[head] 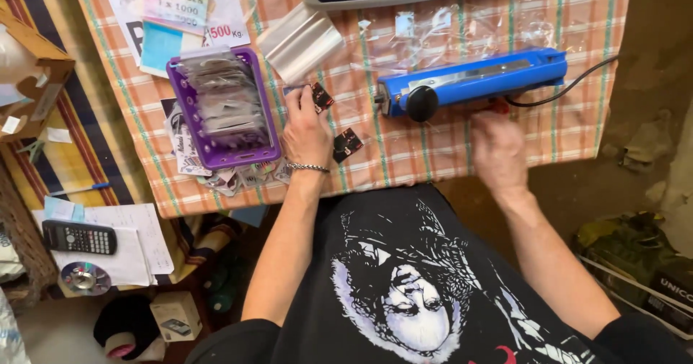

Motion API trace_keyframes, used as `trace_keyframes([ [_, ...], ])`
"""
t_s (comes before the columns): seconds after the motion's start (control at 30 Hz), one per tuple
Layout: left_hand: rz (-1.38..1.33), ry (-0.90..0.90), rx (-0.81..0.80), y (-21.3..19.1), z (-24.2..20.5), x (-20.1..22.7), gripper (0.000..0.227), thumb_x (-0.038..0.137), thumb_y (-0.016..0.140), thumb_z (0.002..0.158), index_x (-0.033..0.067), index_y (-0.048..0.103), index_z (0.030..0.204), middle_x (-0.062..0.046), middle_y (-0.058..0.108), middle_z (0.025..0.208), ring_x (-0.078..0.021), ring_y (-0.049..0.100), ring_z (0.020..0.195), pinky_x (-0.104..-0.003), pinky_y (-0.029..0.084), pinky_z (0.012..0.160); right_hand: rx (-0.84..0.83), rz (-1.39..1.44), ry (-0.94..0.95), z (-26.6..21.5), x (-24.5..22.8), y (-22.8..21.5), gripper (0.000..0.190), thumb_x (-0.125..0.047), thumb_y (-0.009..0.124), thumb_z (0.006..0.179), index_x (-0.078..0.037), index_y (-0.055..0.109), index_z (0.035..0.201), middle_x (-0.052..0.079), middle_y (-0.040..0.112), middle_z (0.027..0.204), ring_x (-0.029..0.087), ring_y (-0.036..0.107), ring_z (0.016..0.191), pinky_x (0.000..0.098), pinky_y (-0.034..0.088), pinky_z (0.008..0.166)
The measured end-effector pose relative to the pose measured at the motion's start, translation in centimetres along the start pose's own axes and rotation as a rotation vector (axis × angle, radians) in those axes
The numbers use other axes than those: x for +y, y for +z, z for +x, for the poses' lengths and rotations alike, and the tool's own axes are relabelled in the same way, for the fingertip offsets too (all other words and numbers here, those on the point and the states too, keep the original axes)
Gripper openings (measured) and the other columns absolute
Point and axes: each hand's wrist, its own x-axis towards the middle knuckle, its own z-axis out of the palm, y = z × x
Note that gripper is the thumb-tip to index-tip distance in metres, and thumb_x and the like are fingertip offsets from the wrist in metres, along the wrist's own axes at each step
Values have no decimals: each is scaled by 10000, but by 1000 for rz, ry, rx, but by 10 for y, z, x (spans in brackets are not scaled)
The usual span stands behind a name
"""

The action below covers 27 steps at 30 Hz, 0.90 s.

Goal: The person prepares stickers by placing them into small plastic bags, using a heat sealer to close the bags, and cutting the excess plastic with shears.

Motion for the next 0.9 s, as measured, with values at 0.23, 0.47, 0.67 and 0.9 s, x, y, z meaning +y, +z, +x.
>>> trace_keyframes([
  [0.23, -118, -148, -67, 12, 10, -27, 326, 167, 884, 776, 120, 667, 1016, -20, 578, 1009, -298, 727, 891, -419, 593, 768, 56, -199, 68, -6, 56, -8, 156, -109, 726, 1014, -143, 747, 1164, 57, 641, 1050, 291, 617, 1061, 414, 552, 929],
  [0.47, -12, -26, 67, 22, -34, -20, 279, 396, 738, 920, 171, 639, 788, -35, 614, 750, -300, 707, 711, -438, 550, 628, -73, -342, 98, -5, 76, -15, 238, -295, 811, 938, -234, 756, 1162, 5, 653, 964, 262, 652, 950, 444, 598, 783],
  [0.67, -565, -298, -303, 4, -79, 22, 250, 402, 828, 864, 158, 783, 893, -106, 757, 797, -249, 751, 789, -356, 607, 652, -163, -308, 39, -13, 71, -30, 308, -306, 788, 859, -274, 754, 1164, 25, 685, 974, 284, 689, 981, 467, 610, 838],
  [0.9, -1317, -592, -344, 6, -100, 67, 180, 47, 821, 841, 33, 649, 894, -174, 747, 785, -184, 732, 571, -242, 599, 413, -255, 416, 264, -32, 37, -72, 391, -138, 774, 888, -166, 649, 1257, 101, 750, 980, 234, 708, 953, 388, 586, 863],
])
